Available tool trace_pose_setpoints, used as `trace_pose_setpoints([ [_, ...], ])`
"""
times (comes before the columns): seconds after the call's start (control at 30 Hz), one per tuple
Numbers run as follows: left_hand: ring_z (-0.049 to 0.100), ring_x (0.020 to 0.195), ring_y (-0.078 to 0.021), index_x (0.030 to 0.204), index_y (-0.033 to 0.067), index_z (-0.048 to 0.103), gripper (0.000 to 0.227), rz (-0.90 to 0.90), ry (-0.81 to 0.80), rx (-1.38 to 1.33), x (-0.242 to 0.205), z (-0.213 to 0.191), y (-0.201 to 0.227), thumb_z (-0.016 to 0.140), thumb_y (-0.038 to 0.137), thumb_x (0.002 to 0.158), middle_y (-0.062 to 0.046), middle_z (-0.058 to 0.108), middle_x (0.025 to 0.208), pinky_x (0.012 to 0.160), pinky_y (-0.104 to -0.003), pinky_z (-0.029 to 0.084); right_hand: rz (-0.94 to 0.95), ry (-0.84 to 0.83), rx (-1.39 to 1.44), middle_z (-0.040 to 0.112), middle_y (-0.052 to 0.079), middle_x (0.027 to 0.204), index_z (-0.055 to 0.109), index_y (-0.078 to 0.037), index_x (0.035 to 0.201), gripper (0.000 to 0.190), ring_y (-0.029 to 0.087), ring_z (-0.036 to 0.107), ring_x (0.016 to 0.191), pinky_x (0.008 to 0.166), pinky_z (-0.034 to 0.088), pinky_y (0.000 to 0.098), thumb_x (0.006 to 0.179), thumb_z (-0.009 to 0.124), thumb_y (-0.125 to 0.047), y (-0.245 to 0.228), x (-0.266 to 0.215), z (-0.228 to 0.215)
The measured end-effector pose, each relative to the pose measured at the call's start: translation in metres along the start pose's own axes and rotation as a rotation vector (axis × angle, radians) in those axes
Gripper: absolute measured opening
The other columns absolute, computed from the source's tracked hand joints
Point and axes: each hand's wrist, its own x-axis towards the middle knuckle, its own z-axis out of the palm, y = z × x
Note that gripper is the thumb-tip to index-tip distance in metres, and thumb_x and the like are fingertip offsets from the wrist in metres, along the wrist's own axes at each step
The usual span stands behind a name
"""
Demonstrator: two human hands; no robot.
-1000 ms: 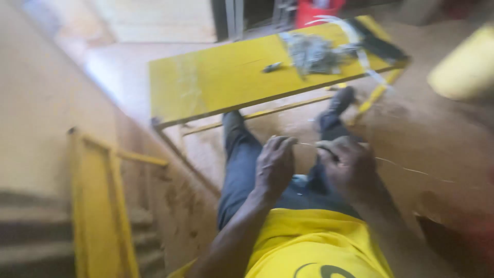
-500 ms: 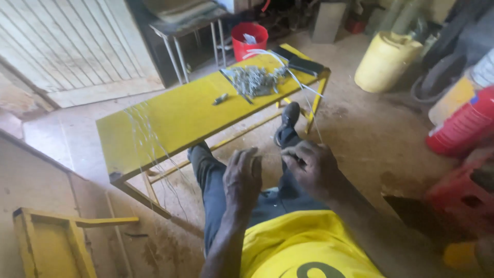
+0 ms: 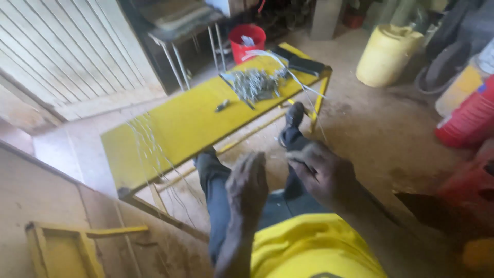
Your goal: The person sits on the floor and repeatedly ties thin white wire around small metal objects using both hands. The tied bundles are placed on a yellow table, while a pile of untied metal objects remains nearby.
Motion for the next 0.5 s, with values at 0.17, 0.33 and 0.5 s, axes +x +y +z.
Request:
trace_pose_setpoints([
  [0.17,0.081,0.094,-0.0281,0.116,0.0226,0.081,0.020,-0.293,0.057,-0.244,0.000,-0.016,0.025,0.069,0.023,0.100,-0.008,0.082,0.100,0.083,-0.044,0.065,-0.018,0.015,0.111,0.076,0.007,0.089,0.086,-0.018,0.105,0.015,0.028,0.079,0.085,0.072,0.064,0.0399,0.096,0.077,-0.025,-0.016,-0.010,-0.004],
  [0.33,0.081,0.089,-0.0250,0.118,0.0045,0.078,0.020,-0.722,0.121,-0.996,0.019,-0.026,0.051,0.067,0.014,0.103,-0.020,0.083,0.095,0.089,-0.043,0.068,-0.037,0.018,0.256,0.075,0.006,0.081,0.084,-0.017,0.099,0.012,0.028,0.080,0.080,0.069,0.065,0.0377,0.098,0.072,-0.020,0.003,-0.025,0.031],
  [0.5,0.074,0.120,-0.0417,0.126,0.0039,0.063,0.021,-1.132,0.096,-1.510,0.027,-0.035,0.053,0.056,0.007,0.106,-0.028,0.077,0.126,0.103,-0.059,0.059,-0.028,-0.037,0.486,0.074,0.008,0.079,0.079,-0.013,0.100,0.011,0.030,0.081,0.076,0.064,0.066,0.0370,0.099,0.069,-0.015,-0.009,-0.017,0.033],
])
